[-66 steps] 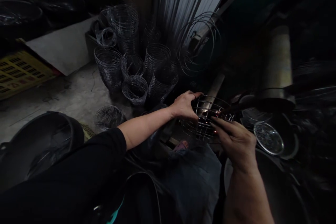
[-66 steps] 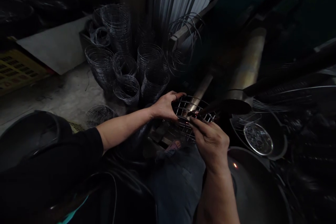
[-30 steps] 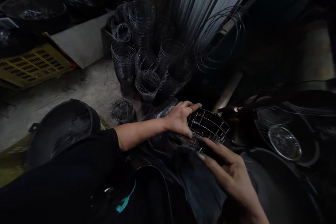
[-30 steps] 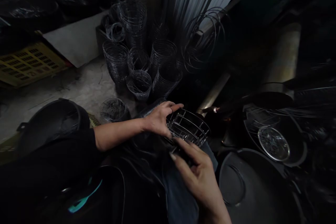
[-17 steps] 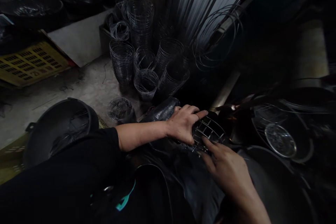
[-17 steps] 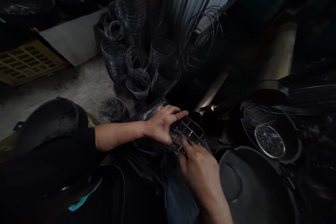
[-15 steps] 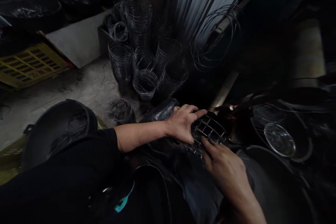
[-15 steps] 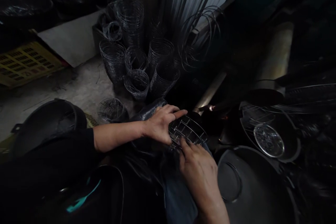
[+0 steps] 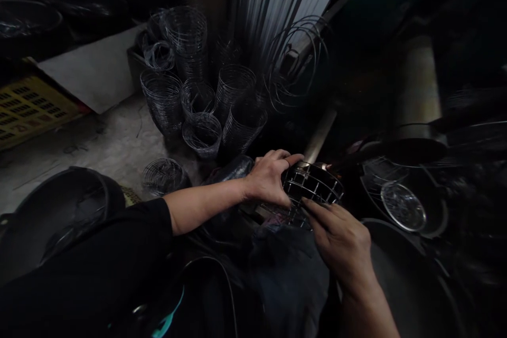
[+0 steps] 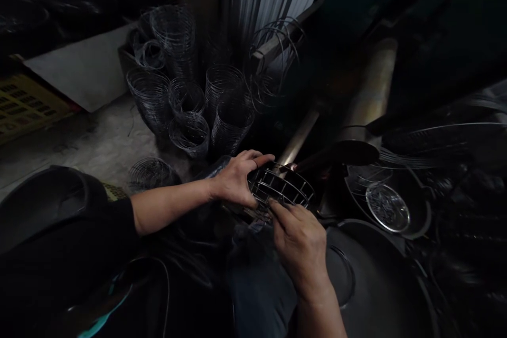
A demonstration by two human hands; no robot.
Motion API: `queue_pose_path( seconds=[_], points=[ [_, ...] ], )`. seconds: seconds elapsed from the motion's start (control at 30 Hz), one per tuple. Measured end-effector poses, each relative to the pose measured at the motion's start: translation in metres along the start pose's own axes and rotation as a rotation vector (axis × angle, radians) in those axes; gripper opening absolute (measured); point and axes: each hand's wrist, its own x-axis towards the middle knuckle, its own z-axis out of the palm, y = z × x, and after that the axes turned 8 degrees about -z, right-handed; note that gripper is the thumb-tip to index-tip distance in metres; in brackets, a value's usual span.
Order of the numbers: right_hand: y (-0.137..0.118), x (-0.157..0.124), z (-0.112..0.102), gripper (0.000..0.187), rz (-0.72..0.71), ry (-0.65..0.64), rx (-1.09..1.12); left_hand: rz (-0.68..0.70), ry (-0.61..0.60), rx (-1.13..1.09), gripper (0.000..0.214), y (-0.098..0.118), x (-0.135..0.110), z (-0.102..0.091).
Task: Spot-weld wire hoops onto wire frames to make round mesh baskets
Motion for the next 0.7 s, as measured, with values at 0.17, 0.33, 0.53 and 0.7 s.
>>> queue_pose_path(
  seconds=[0.17, 0.33, 0.53, 0.7],
  points=[
    [0.018, 0.01, -0.003, 0.024, 0.035, -0.019, -0.015, -0.051, -0.009, -0.029, 0.101, 0.005, 0.016, -0.001],
    [0.023, 0.013, 0.0, 0.023, 0.079, 0.009, 0.05, -0.079, 0.006, -0.013, 0.098, 0.005, 0.022, 0.0],
    [0.03, 0.018, 0.005, 0.024, 0.092, 0.025, 0.014, -0.06, 0.006, 0.006, 0.098, 0.004, 0.032, -0.001],
    [0.041, 0.025, 0.008, 0.025, 0.185, 0.044, 0.055, -0.132, -0.018, 0.004, 0.099, 0.007, 0.047, -0.004]
  ],
)
